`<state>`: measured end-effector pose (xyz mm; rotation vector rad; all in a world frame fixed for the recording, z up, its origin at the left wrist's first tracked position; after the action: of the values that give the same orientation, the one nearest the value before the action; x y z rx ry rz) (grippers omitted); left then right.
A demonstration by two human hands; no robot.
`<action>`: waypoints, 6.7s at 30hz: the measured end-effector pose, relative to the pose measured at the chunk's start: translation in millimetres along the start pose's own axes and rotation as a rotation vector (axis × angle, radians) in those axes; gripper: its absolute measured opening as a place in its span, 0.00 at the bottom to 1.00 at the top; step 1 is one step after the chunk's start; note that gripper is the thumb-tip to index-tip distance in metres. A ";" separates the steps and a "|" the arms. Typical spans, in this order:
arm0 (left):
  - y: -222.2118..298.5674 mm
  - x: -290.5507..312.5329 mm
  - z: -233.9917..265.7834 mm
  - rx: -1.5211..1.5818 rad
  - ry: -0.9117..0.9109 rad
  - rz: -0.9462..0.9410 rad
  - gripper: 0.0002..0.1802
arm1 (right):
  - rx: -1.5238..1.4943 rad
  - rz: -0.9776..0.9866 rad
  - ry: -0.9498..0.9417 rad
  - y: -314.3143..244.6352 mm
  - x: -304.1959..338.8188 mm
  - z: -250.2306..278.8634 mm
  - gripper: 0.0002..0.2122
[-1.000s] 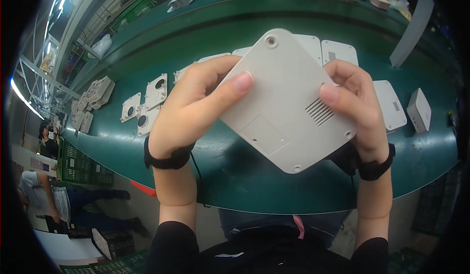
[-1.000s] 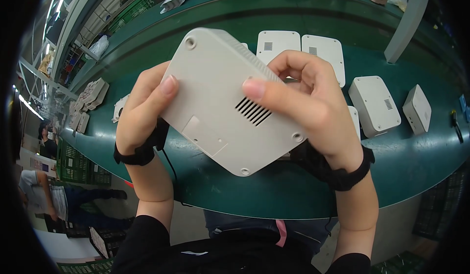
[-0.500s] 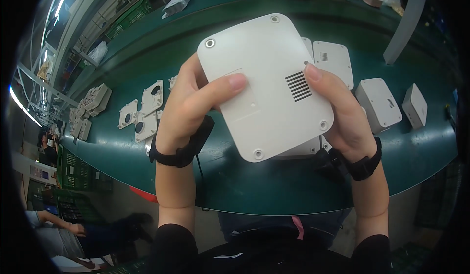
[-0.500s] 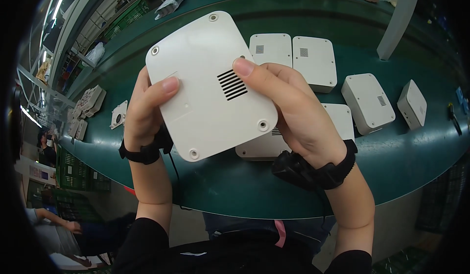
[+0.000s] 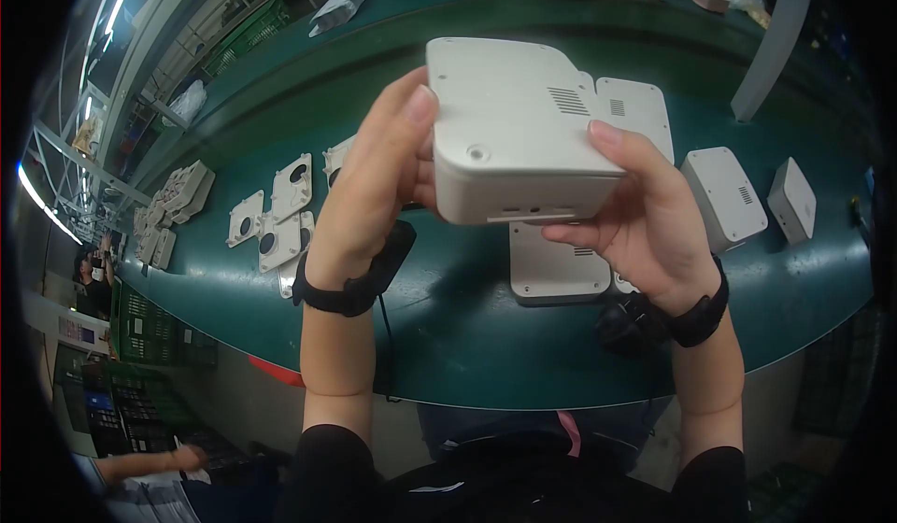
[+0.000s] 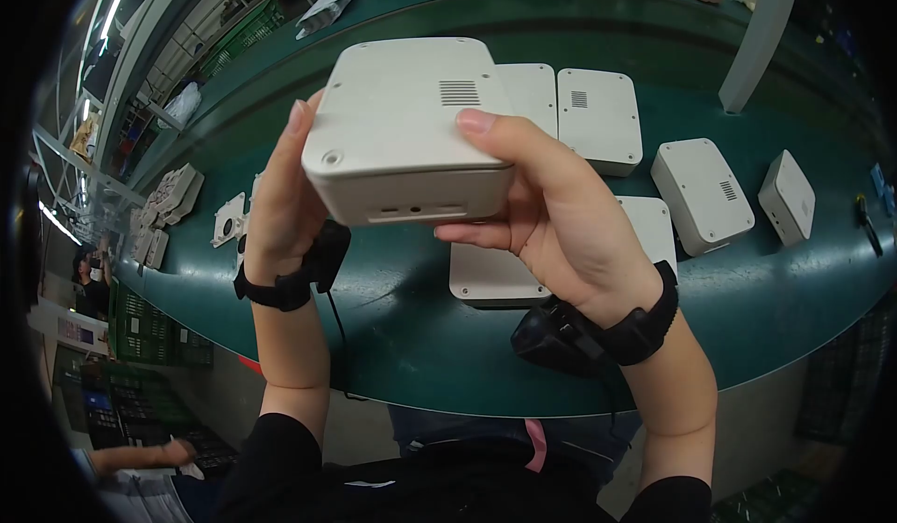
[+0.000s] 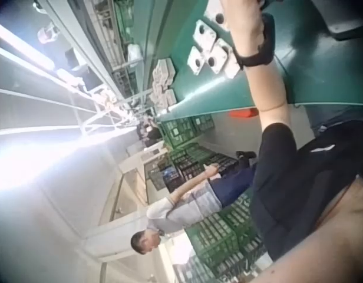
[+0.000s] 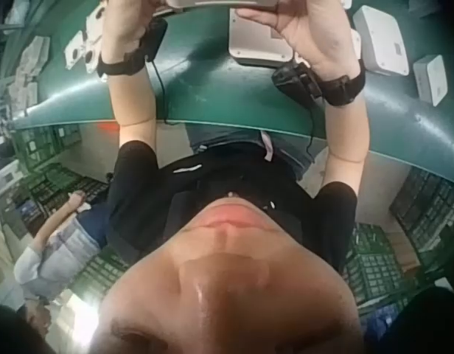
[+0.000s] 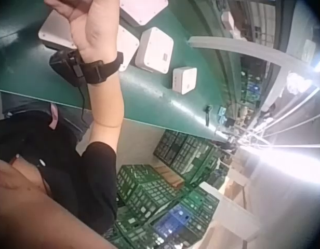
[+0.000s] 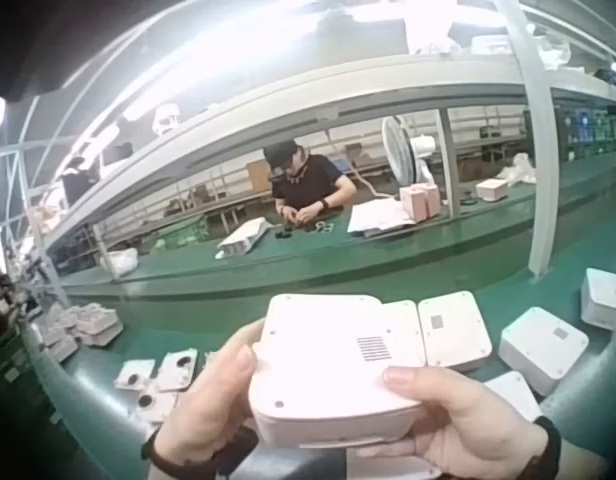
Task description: Assembling white plastic casings for electronic components on a production line.
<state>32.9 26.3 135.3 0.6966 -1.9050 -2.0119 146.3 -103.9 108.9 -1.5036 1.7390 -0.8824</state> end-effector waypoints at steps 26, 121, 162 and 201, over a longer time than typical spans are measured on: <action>6.0 7.1 -21.6 -0.036 -0.217 0.105 0.46 | 0.200 0.208 0.150 -17.7 6.8 2.1 0.35; 11.6 16.7 16.1 0.057 -0.109 -0.084 0.32 | 0.729 0.165 0.047 -34.5 15.5 -10.6 0.29; -49.3 56.3 200.6 -1.126 0.357 0.316 0.31 | 1.051 0.241 -0.131 -58.3 26.1 -13.3 0.16; 25.0 155.0 171.6 -0.961 0.569 0.198 0.43 | 0.997 0.002 -0.176 -27.1 12.7 -19.4 0.19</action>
<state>-190.7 90.2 138.9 0.6489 -0.5475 -1.9830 143.3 -118.2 141.5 -0.8550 0.9045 -1.2966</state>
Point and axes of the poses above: each hand's wrist, its own x-axis away from the middle knuckle, its own z-axis out of the back of the hand, y = z × x, the point moved 8 cm from there along -x, towards the middle knuckle, and after that the axes turned 10 degrees about -y, right-handed, at the moved point
